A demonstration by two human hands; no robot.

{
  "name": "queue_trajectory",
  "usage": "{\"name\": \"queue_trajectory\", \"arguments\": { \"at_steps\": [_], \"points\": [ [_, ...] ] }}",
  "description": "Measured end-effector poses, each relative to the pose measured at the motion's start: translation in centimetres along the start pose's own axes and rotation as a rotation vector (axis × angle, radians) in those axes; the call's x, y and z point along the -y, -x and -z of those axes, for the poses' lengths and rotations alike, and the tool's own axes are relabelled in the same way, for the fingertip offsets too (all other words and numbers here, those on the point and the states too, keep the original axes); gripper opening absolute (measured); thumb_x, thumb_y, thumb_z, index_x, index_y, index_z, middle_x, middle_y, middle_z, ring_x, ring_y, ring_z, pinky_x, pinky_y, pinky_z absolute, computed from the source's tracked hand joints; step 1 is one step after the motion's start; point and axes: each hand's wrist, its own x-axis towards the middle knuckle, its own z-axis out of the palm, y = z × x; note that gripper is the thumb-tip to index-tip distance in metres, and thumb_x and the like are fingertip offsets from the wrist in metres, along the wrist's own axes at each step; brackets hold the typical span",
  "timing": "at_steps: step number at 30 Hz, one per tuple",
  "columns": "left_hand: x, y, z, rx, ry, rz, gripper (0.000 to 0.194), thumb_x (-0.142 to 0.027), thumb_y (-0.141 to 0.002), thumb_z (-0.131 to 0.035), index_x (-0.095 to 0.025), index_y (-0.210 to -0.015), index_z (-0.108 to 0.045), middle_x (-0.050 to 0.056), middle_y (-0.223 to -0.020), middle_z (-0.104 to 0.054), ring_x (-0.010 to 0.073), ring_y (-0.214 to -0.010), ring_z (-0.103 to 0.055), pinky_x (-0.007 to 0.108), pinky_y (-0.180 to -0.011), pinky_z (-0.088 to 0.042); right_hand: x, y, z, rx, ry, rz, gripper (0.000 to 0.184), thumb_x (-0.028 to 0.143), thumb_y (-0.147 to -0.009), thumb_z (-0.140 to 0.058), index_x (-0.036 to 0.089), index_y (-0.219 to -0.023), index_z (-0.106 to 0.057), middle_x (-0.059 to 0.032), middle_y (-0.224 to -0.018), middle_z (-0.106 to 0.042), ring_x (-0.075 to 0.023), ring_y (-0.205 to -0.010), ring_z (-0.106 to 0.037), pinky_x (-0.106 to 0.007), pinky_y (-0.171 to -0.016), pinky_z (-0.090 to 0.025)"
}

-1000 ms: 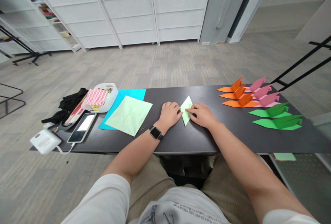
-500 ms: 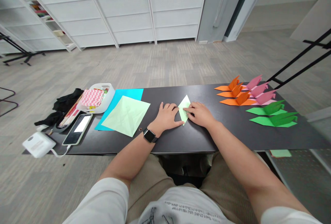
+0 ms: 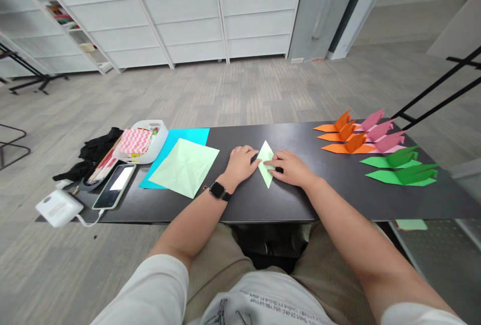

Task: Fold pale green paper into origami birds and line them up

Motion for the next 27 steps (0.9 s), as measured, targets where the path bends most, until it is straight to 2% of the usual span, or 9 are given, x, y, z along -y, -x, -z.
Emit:
{"name": "queue_trajectory", "arguments": {
  "at_steps": [6,12,16,19,22,27],
  "points": [
    [-0.3,-0.2,-0.8,0.013,-0.002,-0.01,0.02,-0.036,-0.1,-0.065,-0.028,-0.113,-0.079,0.005,-0.122,-0.07,0.0256,-0.114,-0.059,0.045,-0.107,-0.043,0.0,-0.2,-0.1,-0.033,0.034,-0.139,0.045,0.036,-0.095,-0.071,0.026,-0.138,-0.068,-0.008,-0.107,-0.072,-0.0283,-0.104,-0.062,-0.04,-0.09,-0.043],
    [-0.5,-0.4,-0.8,0.017,0.059,0.035,0.018,-0.034,-0.099,-0.067,-0.027,-0.114,-0.073,0.005,-0.121,-0.072,0.0257,-0.113,-0.061,0.044,-0.104,-0.043,-0.5,-0.5,-0.6,-0.088,0.099,-0.288,0.031,0.035,-0.097,-0.068,0.025,-0.125,-0.076,-0.0104,-0.111,-0.071,-0.0294,-0.105,-0.062,-0.042,-0.09,-0.044],
    [-0.8,-0.6,-0.7,0.021,0.099,0.044,0.01,-0.03,-0.097,-0.07,-0.026,-0.106,-0.069,0.002,-0.11,-0.075,0.0244,-0.108,-0.062,0.043,-0.103,-0.042,-0.4,-0.7,-1.0,-0.131,0.077,-0.297,0.022,0.03,-0.094,-0.071,0.024,-0.114,-0.078,-0.0091,-0.111,-0.07,-0.0279,-0.106,-0.062,-0.04,-0.09,-0.043],
    [-0.8,-0.6,-0.7,-0.005,0.113,0.019,0.017,-0.026,-0.096,-0.07,-0.026,-0.113,-0.066,0.0,-0.104,-0.076,0.0234,-0.105,-0.063,0.042,-0.104,-0.041,-0.2,-0.8,-1.0,-0.144,0.062,-0.279,0.014,0.026,-0.093,-0.071,0.024,-0.106,-0.077,-0.0082,-0.109,-0.07,-0.0267,-0.104,-0.062,-0.039,-0.088,-0.042],
    [-0.6,-0.4,-0.7,-0.015,0.077,-0.055,0.022,-0.024,-0.098,-0.066,-0.027,-0.119,-0.067,0.001,-0.104,-0.076,0.0232,-0.106,-0.063,0.043,-0.107,-0.038,-0.2,-0.8,-0.9,-0.151,0.071,-0.255,0.01,0.026,-0.095,-0.069,0.025,-0.101,-0.077,-0.0075,-0.106,-0.07,-0.0263,-0.101,-0.061,-0.038,-0.085,-0.039],
    [-0.9,-0.6,-0.6,0.003,-0.06,-0.172,0.018,-0.025,-0.104,-0.055,-0.028,-0.109,-0.072,0.004,-0.11,-0.073,0.0244,-0.109,-0.06,0.045,-0.11,-0.035,-0.4,-0.9,-0.9,-0.151,0.12,-0.217,0.013,0.025,-0.097,-0.065,0.026,-0.098,-0.077,-0.0078,-0.102,-0.071,-0.0266,-0.1,-0.059,-0.038,-0.083,-0.036]
  ]
}}
